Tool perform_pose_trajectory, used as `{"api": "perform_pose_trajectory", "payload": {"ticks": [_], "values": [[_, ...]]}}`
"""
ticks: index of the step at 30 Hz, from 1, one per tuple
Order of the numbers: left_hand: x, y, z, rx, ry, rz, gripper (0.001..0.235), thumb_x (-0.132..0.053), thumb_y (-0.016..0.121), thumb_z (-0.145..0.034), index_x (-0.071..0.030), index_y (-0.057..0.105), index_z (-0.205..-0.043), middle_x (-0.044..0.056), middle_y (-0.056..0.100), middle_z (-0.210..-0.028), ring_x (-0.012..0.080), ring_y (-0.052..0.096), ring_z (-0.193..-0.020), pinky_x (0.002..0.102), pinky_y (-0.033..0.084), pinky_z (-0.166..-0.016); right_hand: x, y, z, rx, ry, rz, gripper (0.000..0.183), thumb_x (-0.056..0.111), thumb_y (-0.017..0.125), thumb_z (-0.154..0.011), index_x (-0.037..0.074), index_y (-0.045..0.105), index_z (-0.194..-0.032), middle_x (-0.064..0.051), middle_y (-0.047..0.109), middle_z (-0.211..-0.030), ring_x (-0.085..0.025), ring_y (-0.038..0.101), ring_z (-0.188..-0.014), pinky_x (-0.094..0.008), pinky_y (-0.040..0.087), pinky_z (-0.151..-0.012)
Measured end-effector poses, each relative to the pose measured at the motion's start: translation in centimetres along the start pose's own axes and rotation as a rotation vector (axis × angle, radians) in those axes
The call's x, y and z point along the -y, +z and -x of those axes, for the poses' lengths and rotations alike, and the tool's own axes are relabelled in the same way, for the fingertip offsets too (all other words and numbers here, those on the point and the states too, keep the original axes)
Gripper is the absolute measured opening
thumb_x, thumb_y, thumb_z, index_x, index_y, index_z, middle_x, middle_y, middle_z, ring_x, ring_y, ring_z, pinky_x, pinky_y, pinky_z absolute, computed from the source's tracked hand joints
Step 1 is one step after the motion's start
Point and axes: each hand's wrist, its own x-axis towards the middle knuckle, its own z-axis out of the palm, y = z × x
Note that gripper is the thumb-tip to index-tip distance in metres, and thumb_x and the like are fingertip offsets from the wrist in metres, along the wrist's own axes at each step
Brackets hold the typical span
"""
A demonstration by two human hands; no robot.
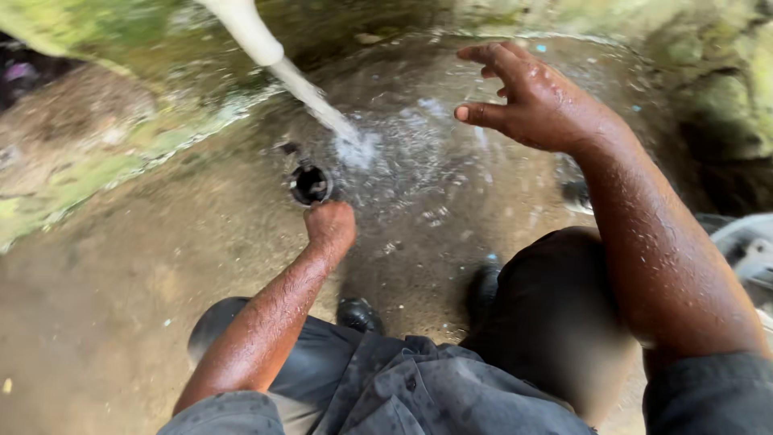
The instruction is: The person squats at an outdoor tap and washes a cylindrical metal part under running water. They rinse the exterior and interior, then place the part on the ground next to other disassembled mechanical components.
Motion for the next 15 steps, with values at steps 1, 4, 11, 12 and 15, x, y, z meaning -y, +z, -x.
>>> {"api": "perform_pose_trajectory", "payload": {"ticks": [1,4,11,12,15], "values": [[0.9,0.1,0.0,-0.128,-0.05,-0.007,0.025,-0.018,0.062,-0.097,-0.005,0.069,-0.117,0.016,0.067,-0.119,0.033,0.063,-0.116,0.047,0.053,-0.095,1.2,0.4,-0.5,0.022,-0.018,0.001,0.076,0.05,0.071,-0.093,0.013,0.045,-0.155,-0.02,0.048,-0.151,-0.037,0.053,-0.138,-0.053,0.052,-0.102],[3.9,1.0,0.1,-0.443,-0.153,-0.021,0.025,-0.019,0.069,-0.097,-0.005,0.064,-0.118,0.015,0.062,-0.121,0.0325,0.062,-0.116,0.049,0.052,-0.096,4.4,2.4,-1.7,0.103,-0.024,0.026,0.078,0.051,0.068,-0.093,0.012,0.042,-0.155,-0.019,0.045,-0.155,-0.037,0.052,-0.137,-0.055,0.05,-0.104],[8.6,4.4,-1.6,-0.457,-0.134,0.751,0.065,-0.021,0.094,-0.075,-0.006,0.058,-0.126,0.018,0.052,-0.142,0.0305,0.055,-0.132,0.041,0.053,-0.109,9.2,5.3,-2.2,0.324,0.047,0.108,0.077,0.053,0.061,-0.092,0.016,0.039,-0.156,-0.018,0.042,-0.157,-0.035,0.052,-0.137,-0.056,0.048,-0.107],[8.7,5.1,-1.6,-0.487,-0.177,0.866,0.078,-0.024,0.096,-0.071,-0.007,0.052,-0.133,0.018,0.051,-0.144,0.031,0.054,-0.134,0.042,0.051,-0.112,9.8,5.7,-2.2,0.35,0.056,0.118,0.076,0.054,0.06,-0.092,0.017,0.039,-0.156,-0.017,0.041,-0.157,-0.035,0.052,-0.137,-0.055,0.049,-0.108],[7.4,6.6,-2.7,-0.591,-0.231,1.128,0.114,-0.03,0.101,-0.06,-0.007,0.033,-0.149,0.02,0.045,-0.151,0.0356,0.048,-0.139,0.046,0.044,-0.118,10.9,6.5,-2.1,0.391,0.057,0.18,0.076,0.055,0.059,-0.091,0.019,0.038,-0.156,-0.015,0.042,-0.158,-0.032,0.055,-0.136,-0.054,0.048,-0.11]]}}
